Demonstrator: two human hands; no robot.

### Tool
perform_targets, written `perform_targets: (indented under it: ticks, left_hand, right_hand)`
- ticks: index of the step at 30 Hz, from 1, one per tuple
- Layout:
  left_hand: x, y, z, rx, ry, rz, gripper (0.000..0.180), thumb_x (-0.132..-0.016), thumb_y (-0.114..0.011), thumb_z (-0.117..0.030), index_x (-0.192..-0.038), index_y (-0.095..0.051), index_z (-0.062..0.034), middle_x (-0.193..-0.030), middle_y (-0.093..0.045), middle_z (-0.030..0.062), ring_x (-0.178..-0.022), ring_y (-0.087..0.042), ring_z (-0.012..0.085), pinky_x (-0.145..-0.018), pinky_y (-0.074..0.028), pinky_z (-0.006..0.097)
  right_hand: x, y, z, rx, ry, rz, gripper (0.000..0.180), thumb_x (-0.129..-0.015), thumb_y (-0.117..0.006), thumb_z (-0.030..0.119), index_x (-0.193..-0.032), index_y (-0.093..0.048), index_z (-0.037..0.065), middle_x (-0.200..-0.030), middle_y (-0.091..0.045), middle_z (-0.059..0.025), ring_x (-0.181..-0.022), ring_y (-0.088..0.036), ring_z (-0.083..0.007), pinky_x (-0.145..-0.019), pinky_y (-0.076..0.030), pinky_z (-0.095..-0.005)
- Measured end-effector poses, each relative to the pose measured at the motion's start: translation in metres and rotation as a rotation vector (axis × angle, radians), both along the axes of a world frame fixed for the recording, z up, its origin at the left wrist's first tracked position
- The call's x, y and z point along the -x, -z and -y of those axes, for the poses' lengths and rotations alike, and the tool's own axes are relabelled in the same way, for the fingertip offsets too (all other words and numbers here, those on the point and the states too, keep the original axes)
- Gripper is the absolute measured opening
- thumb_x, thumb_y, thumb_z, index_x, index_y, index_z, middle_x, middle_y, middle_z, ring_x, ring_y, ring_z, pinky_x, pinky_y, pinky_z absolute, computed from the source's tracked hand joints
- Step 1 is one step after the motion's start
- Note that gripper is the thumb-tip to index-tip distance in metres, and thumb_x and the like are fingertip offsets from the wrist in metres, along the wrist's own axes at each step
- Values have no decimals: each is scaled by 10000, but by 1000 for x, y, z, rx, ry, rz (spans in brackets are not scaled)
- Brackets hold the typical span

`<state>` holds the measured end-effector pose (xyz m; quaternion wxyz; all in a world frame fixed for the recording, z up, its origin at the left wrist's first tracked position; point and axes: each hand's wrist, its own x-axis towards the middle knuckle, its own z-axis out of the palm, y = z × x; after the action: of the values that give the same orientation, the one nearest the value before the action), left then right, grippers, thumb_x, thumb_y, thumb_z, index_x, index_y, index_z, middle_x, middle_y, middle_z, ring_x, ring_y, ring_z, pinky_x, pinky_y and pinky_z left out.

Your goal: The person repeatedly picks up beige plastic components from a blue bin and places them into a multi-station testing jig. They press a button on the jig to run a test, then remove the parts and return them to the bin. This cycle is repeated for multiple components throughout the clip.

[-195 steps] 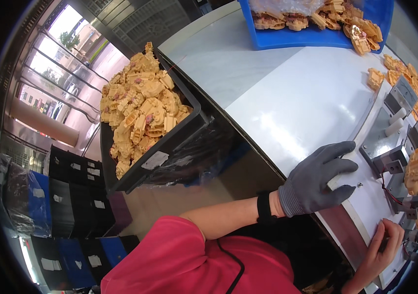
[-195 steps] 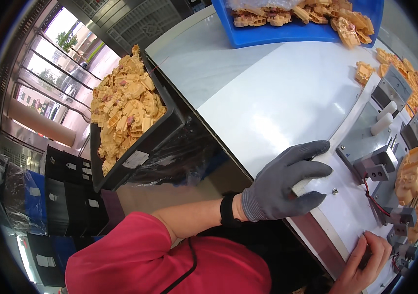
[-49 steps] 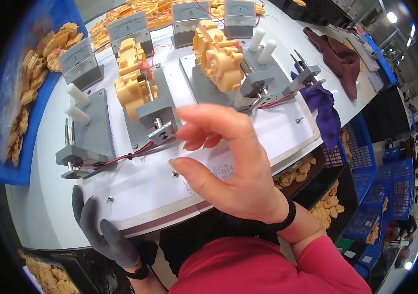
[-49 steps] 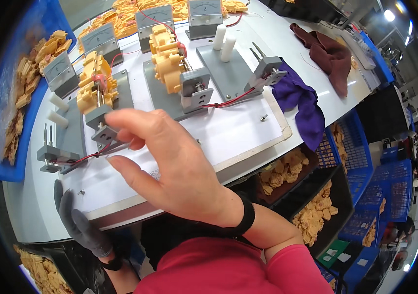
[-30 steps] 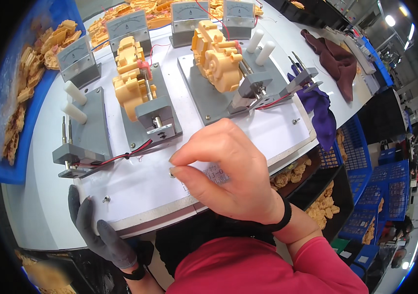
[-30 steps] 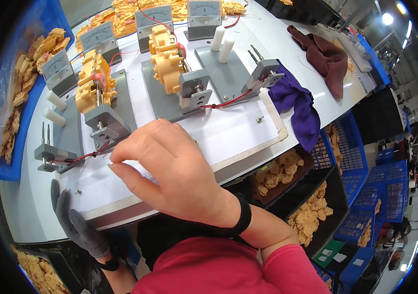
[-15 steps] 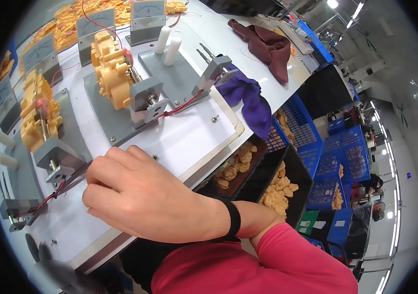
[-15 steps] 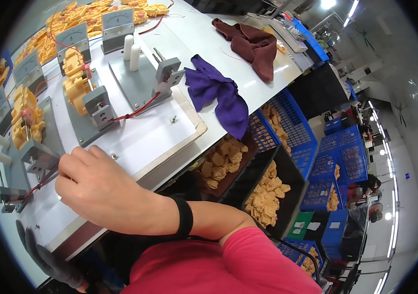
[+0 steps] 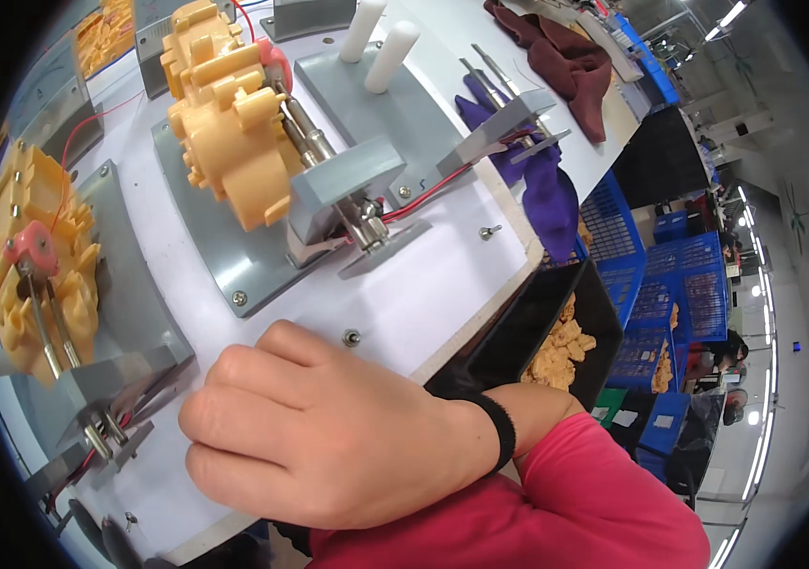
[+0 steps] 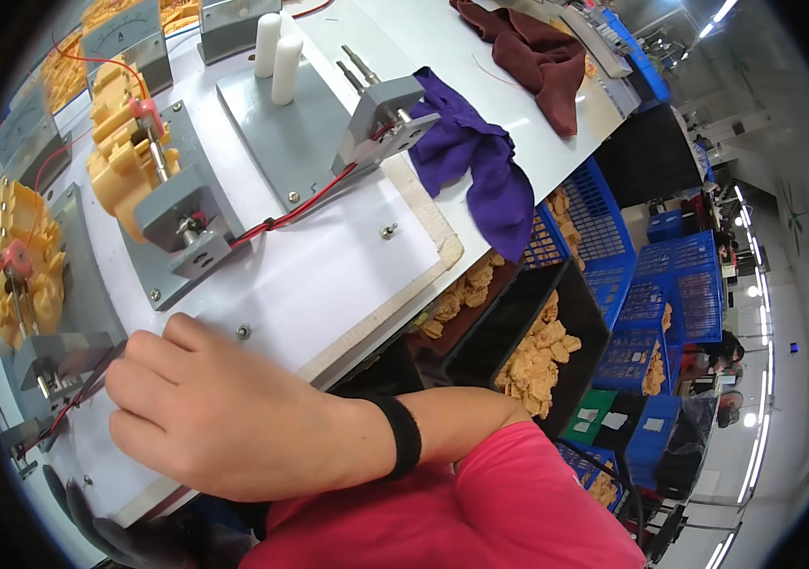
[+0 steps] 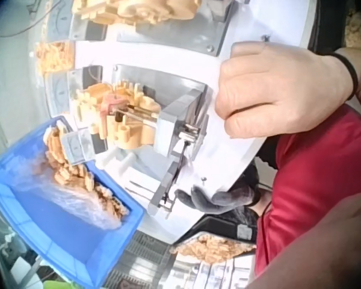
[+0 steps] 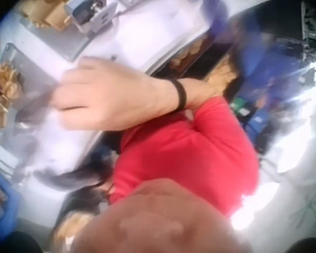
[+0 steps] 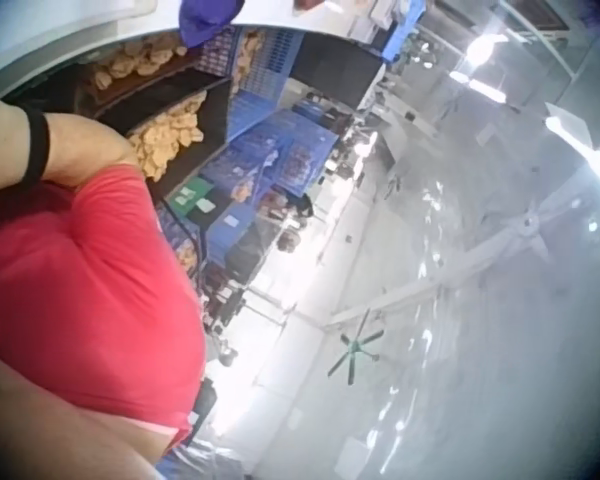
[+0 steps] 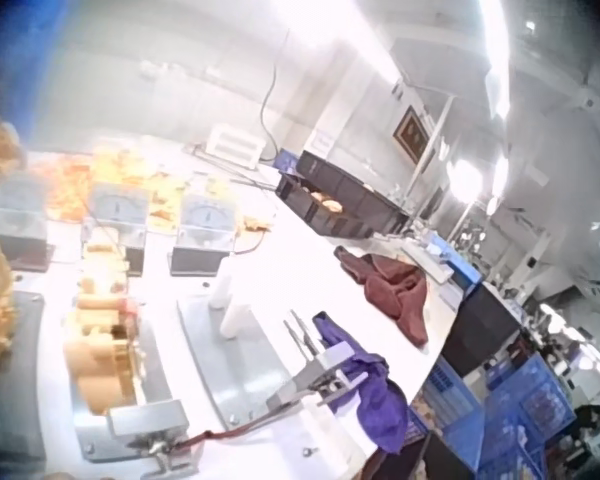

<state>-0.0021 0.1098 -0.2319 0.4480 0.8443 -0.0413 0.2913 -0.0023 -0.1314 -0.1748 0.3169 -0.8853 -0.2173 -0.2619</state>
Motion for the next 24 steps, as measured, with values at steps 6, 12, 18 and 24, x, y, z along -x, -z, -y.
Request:
perform_targets:
  ticks: [6,12,18,24]
  left_hand:
    - [-1,1,6,17,-5,-2,541,-998,-369,-346,-1309,-508,74,-1473,-428,248,-1357,-418,379,-1116,-346,515]
    - [-2,3,11,49,-3,-9,544,-994,-376,-350,-1306,-507,76,-1472,-428,249,-1351,-423,380,-1108,-354,516]
    - [1,4,12,88,-14,-5,547,-990,-382,-354,-1303,-506,78,-1471,-427,250,-1345,-427,381,-1101,-361,517]
    - [8,-1,13,161,-13,4,551,-986,-389,-359,-1300,-504,79,-1470,-427,251,-1340,-431,382,-1093,-369,518]
  right_hand:
    - [-1,2,-1,-36,-6,47,129,-724,-583,185,-713,-514,76,-798,-471,-46,-805,-489,-208,-692,-383,-317]
    - [-1,2,-1,-36,-23,43,132,-723,-583,191,-714,-513,79,-799,-472,-43,-807,-487,-204,-697,-384,-317]
    - [0,3,-3,-9,3,30,127,-721,-582,189,-724,-510,83,-801,-472,-45,-807,-495,-207,-703,-390,-321]
    - [1,2,-1,-16,26,46,109,-739,-576,172,-728,-516,82,-804,-478,-47,-799,-503,-207,-695,-397,-319]
